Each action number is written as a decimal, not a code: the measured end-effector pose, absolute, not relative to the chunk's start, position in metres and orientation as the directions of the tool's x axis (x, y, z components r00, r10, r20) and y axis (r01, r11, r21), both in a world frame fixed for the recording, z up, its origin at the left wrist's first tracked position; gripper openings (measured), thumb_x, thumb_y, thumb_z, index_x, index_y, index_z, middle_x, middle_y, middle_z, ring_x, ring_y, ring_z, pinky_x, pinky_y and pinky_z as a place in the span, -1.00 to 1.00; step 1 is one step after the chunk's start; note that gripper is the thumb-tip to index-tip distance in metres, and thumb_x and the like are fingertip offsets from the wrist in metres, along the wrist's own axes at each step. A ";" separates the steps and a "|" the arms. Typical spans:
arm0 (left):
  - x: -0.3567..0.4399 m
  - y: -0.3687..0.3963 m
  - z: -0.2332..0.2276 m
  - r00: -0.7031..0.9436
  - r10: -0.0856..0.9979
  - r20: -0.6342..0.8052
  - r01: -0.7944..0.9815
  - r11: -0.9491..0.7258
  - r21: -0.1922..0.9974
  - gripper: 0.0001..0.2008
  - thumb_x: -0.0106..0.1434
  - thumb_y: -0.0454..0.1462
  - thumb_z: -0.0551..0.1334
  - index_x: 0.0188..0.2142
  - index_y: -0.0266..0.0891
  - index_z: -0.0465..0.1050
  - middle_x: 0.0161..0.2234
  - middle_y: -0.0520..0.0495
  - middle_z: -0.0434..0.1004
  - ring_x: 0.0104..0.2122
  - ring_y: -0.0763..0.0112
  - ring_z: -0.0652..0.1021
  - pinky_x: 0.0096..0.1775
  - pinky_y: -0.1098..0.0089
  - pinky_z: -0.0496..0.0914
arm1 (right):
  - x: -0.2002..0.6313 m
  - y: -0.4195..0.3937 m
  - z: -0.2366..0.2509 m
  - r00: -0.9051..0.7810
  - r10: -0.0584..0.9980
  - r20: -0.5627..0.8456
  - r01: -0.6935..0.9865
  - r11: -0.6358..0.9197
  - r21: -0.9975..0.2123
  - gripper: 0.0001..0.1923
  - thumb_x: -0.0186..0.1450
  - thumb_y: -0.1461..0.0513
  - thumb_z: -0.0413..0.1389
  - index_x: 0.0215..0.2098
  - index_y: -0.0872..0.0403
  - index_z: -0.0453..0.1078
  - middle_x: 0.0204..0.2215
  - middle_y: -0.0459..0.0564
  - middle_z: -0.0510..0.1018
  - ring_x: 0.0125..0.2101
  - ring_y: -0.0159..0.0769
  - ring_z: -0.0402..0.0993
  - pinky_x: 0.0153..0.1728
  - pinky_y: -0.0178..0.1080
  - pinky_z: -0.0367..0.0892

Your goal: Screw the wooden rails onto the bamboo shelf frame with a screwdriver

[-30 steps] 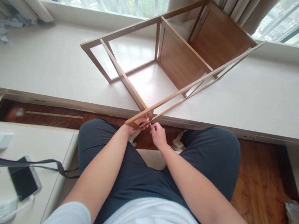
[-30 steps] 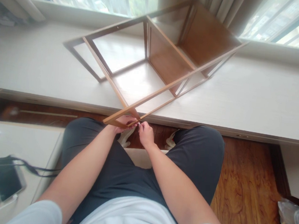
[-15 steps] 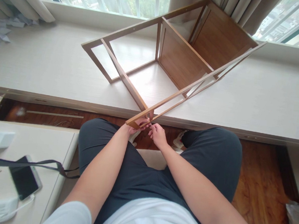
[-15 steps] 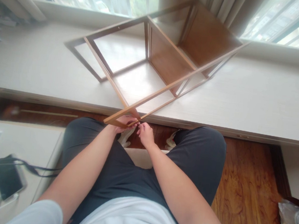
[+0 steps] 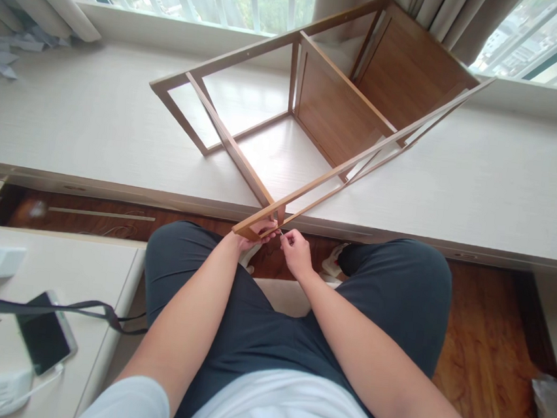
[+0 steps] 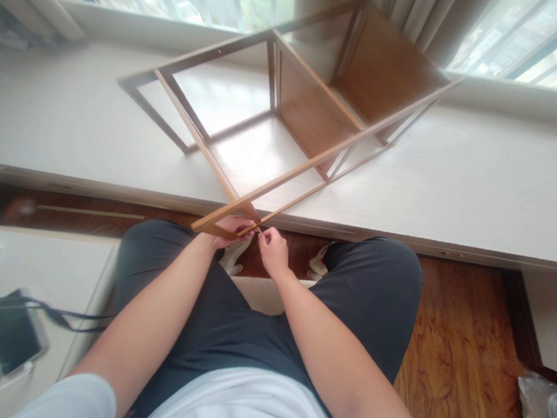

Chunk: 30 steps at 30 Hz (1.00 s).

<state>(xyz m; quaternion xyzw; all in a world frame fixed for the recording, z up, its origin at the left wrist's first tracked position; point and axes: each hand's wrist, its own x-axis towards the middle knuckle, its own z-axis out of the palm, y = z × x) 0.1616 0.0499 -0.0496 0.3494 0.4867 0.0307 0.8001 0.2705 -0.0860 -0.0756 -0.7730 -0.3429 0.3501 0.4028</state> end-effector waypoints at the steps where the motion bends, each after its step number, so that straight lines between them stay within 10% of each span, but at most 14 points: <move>1: 0.162 0.050 -0.050 0.524 0.391 -0.756 0.294 0.751 0.592 -0.86 0.15 -0.27 0.41 -0.37 -0.28 0.51 -0.38 -0.09 0.61 -0.47 0.53 0.54 -0.47 0.58 0.37 | 0.271 -0.086 -0.075 0.526 0.812 -0.253 0.265 -0.439 -0.858 -0.80 0.33 0.11 0.06 -0.41 0.00 0.35 -0.51 -0.11 0.54 -0.46 -0.29 0.44 -0.35 -0.31 0.28; 30: 0.163 0.049 -0.050 0.477 0.392 -0.787 0.320 0.756 0.571 -0.93 0.18 -0.32 0.35 -0.37 -0.32 0.55 -0.36 -0.12 0.62 -0.44 0.51 0.54 -0.46 0.57 0.39 | 0.271 -0.081 -0.072 0.502 0.832 -0.238 0.453 -0.487 -0.747 -0.78 0.40 0.12 0.07 -0.37 -0.01 0.44 -0.48 -0.08 0.56 -0.46 -0.28 0.43 -0.36 -0.31 0.19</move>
